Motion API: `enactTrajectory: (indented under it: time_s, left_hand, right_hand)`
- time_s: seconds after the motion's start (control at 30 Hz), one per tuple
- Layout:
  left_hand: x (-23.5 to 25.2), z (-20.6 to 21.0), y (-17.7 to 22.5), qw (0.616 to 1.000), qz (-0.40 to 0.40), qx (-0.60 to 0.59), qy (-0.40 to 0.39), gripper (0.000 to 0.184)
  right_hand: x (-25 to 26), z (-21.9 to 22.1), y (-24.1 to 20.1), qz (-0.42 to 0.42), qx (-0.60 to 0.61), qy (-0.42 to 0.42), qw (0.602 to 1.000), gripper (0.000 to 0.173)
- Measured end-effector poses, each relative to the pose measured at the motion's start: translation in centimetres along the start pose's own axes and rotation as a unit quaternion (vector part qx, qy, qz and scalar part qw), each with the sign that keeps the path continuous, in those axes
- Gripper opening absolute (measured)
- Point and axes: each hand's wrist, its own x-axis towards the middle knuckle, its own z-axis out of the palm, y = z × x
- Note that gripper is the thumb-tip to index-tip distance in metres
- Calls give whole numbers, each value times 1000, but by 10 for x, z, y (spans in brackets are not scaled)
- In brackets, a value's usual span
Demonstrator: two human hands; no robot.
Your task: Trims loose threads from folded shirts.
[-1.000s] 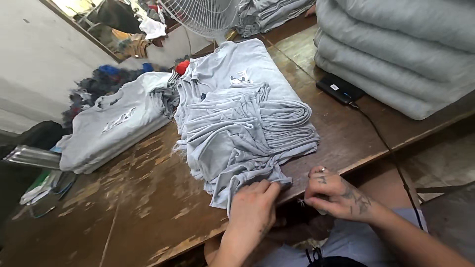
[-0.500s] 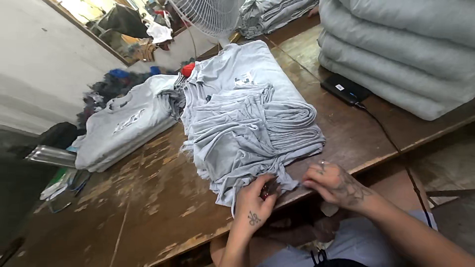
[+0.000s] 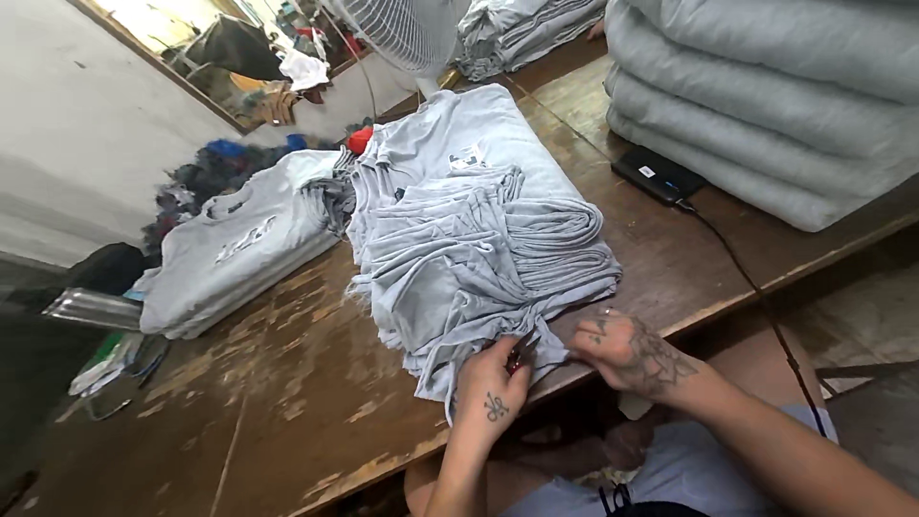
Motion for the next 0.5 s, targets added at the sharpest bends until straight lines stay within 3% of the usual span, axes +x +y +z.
enactTrajectory:
  time_s: [0.2,0.3,0.5]
  left_hand:
    - [-10,1,-1,999,47,7,13,20]
    - [-17,-1,8,991,113,59,49,38]
    - [-24,-9,26,940,265,196,86,18]
  right_hand:
    - [-15,-12,-2,0,21,-19,1000,26]
    - [-17,-8,-1,-2,25,9,1000,23]
    - [-15,-5,-1,-3,27,2,1000,21]
